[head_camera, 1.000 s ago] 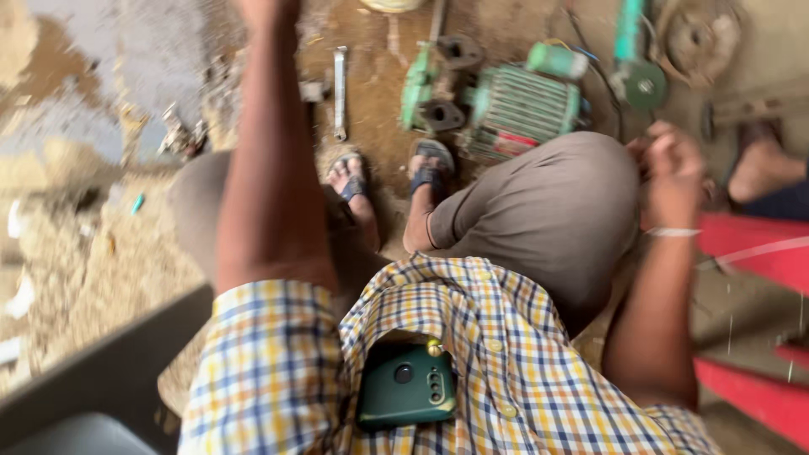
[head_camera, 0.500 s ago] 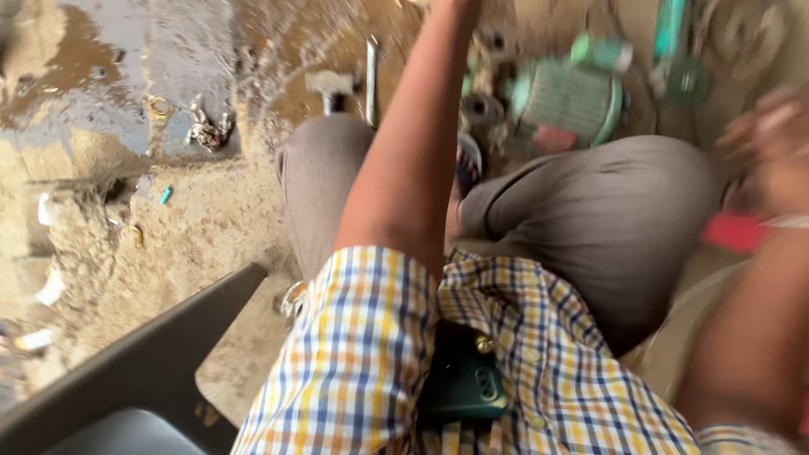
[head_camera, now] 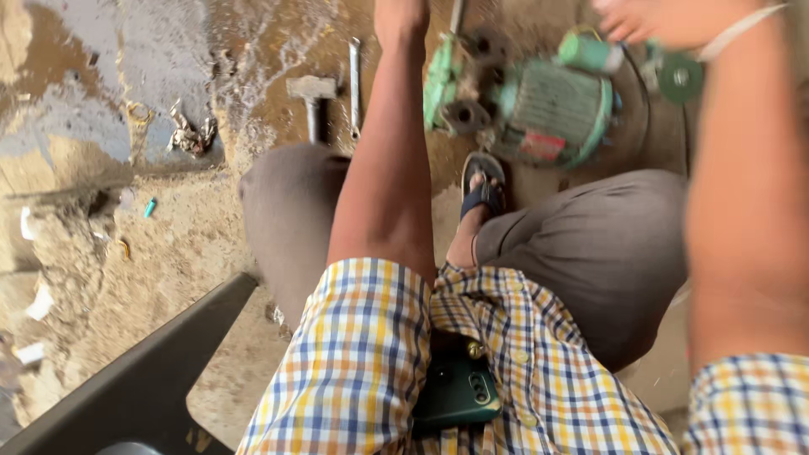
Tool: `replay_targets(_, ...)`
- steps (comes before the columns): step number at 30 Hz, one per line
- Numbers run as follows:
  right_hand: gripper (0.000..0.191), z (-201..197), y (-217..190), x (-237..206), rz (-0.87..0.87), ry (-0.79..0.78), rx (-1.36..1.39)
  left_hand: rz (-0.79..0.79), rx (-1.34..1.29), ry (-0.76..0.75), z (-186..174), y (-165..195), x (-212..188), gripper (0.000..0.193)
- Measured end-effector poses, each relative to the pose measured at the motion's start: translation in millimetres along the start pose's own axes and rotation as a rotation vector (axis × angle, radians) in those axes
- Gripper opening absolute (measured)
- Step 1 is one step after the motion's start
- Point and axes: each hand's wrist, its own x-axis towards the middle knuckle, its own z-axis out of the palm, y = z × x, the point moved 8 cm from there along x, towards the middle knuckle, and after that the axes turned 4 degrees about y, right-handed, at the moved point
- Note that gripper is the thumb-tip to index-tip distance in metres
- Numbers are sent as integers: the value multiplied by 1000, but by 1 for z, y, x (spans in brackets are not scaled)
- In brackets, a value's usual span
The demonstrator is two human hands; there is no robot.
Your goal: The person sits on the ground and grinds a circular metal pump cover with an angle grinder. They then place the cover on a green water pump, align it, and tighten it using a wrench, before picking up a phone.
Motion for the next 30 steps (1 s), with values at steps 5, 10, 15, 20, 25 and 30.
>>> replay_targets(5,55,81,-71,105,-294,14,-418,-240,121,-67,-2,-94,49,87)
replay_targets(10,78,124,-82,157,-285,-30,-514,-246,127,-215,49,-165,88,88)
replay_targets(15,90,152,-60,172,-73,-74,-512,-163,102,-285,115,-182,119,71)
replay_targets(20,70,162,-44,180,31,123,-484,-251,383,-393,151,-209,127,70)
replay_targets(25,48,164,-46,179,-145,214,-484,-330,353,-524,176,-230,127,80)
replay_targets(30,46,160,-44,174,-217,218,-471,-421,206,-591,186,-229,119,84)
